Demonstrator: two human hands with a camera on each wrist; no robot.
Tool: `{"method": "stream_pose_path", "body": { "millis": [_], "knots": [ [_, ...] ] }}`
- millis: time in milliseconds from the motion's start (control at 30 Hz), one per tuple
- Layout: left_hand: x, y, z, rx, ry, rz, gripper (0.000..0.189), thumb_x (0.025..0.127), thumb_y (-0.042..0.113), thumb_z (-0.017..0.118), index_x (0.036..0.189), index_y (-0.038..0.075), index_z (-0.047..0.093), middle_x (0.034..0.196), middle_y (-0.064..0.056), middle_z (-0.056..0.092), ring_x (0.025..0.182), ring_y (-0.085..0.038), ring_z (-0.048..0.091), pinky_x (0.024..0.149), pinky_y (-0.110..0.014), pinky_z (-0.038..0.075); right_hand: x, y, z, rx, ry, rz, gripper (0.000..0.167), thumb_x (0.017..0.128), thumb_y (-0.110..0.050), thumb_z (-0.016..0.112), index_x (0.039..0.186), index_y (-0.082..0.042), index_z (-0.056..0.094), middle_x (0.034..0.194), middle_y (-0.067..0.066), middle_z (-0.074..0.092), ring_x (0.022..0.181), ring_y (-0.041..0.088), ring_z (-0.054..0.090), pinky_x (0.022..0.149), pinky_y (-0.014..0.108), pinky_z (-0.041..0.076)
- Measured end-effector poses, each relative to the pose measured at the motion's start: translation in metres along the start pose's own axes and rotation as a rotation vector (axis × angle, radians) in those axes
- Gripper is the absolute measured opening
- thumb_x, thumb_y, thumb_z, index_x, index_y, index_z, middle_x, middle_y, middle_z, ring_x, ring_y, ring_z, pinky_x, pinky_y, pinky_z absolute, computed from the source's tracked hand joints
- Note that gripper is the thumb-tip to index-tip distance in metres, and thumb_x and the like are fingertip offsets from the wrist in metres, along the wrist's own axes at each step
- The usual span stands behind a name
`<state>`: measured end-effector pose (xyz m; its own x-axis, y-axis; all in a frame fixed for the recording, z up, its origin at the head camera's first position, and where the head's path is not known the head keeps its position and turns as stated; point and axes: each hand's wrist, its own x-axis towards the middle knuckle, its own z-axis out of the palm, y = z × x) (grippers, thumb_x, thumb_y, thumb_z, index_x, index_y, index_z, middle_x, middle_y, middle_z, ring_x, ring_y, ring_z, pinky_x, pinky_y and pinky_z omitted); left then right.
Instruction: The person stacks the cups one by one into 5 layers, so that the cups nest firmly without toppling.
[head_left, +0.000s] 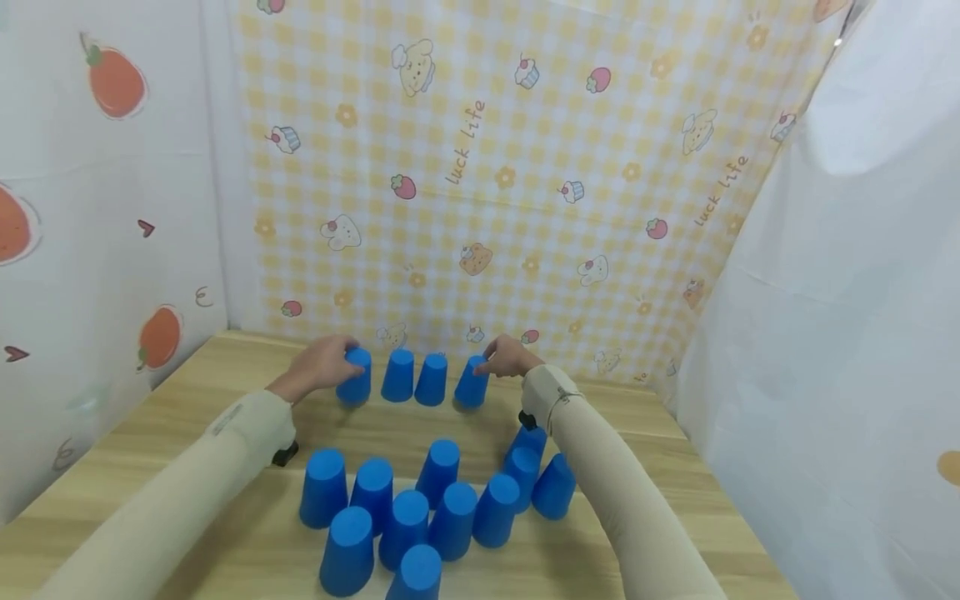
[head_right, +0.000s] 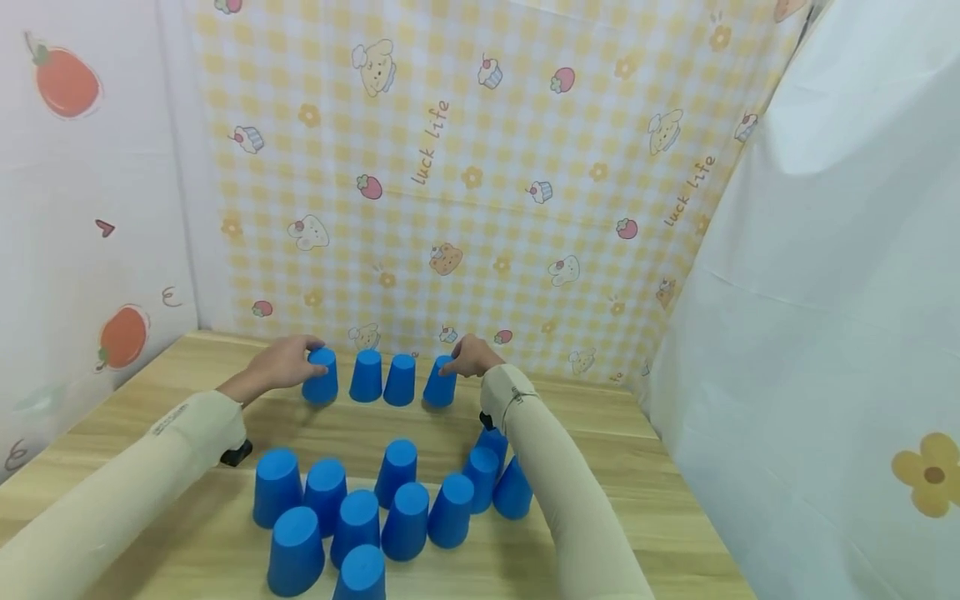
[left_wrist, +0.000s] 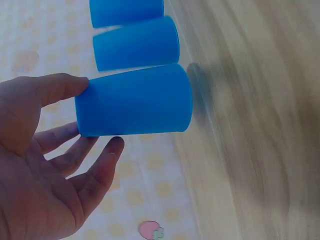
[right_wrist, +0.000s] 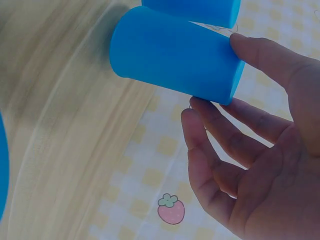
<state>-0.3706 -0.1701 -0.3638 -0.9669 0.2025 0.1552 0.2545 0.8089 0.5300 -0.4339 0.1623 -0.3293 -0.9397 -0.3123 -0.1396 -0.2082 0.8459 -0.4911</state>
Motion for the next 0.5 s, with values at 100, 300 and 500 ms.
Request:
{"method": "stream_pose_path", "body": {
  "millis": [100, 300, 500],
  "knots": [
    [0.009, -0.006, 0.004, -0.028, 0.001, 0.002, 0.052, 0.093, 0.018, 0.066, 0.132, -0.012, 0.052, 0.129, -0.032, 0.057, 0.114, -0.047, 0.058, 0.090, -0.057, 0.051, 0.000, 0.003, 0.002, 0.002, 0.007, 0.003, 0.052, 0.089, -0.023, 0.076, 0.129, 0.006, 0.060, 0.125, 0.021, 0.064, 0.107, 0.038, 0.066, 0.089, 0.045, 0.055],
    [0.020, -0.013, 0.014, -0.067, -0.022, -0.010, 0.052, 0.095, 0.019, 0.064, 0.134, -0.013, 0.051, 0.133, -0.034, 0.054, 0.119, -0.049, 0.055, 0.093, -0.059, 0.048, 0.000, 0.002, 0.003, -0.015, 0.001, -0.013, 0.051, 0.088, -0.024, 0.076, 0.128, 0.005, 0.061, 0.125, 0.021, 0.065, 0.103, 0.033, 0.068, 0.089, 0.044, 0.055],
    [0.035, -0.013, 0.025, -0.094, -0.019, 0.004, 0.053, 0.096, 0.019, 0.062, 0.137, -0.012, 0.048, 0.136, -0.034, 0.051, 0.122, -0.049, 0.053, 0.097, -0.060, 0.046, 0.003, 0.006, -0.001, -0.029, 0.039, -0.002, 0.049, 0.088, -0.024, 0.076, 0.126, 0.005, 0.063, 0.120, 0.019, 0.067, 0.098, 0.029, 0.069, 0.085, 0.040, 0.056]
  ]
}}
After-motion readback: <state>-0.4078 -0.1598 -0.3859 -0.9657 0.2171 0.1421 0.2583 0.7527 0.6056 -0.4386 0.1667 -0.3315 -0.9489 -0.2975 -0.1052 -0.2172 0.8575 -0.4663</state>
